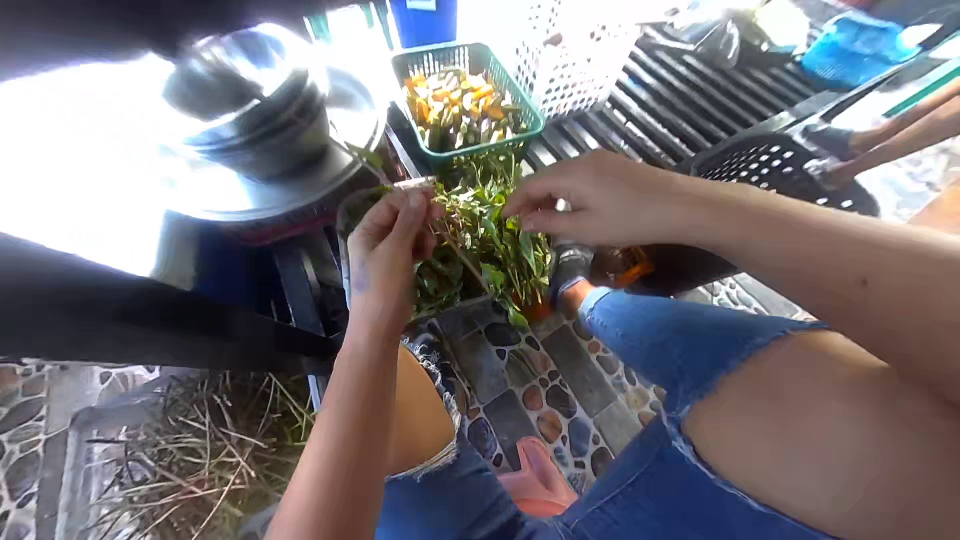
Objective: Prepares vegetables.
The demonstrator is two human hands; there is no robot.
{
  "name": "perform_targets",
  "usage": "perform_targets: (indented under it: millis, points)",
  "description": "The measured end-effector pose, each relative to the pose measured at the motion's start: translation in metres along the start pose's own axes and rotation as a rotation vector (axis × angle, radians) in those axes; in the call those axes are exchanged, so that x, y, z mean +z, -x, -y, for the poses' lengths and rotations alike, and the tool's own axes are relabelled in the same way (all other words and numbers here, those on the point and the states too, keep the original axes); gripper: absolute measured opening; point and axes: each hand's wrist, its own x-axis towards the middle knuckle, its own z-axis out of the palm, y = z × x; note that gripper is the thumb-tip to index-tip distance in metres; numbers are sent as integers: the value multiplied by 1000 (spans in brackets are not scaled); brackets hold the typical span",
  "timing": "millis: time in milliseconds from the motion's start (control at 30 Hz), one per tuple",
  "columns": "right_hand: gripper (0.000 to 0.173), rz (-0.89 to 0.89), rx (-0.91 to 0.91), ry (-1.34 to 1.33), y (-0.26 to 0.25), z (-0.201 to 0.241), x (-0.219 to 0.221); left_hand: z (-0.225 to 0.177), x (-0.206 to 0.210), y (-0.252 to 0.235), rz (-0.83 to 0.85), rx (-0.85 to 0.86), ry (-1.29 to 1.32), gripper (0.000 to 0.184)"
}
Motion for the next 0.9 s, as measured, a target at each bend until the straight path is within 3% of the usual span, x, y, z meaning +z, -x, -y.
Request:
perform_targets:
  millis: [200,333,433,700,900]
  points:
    - [25,-50,-123,15,28,61,-5,-1,-25,72,-103,1,23,23]
    - [28,-79,-100,-93,47,81,16,20,-29,99,-128,-124,90,25]
    - [28,-98,-35,-191,53,81,36,18,-27,110,-51,-206,53,26]
    - [27,-319,173,-450,60,85,79,20,22,86,43,-231,76,24]
    - [27,-282,257,-442,60,59,76,-6,45,45,145,-167,-31,22]
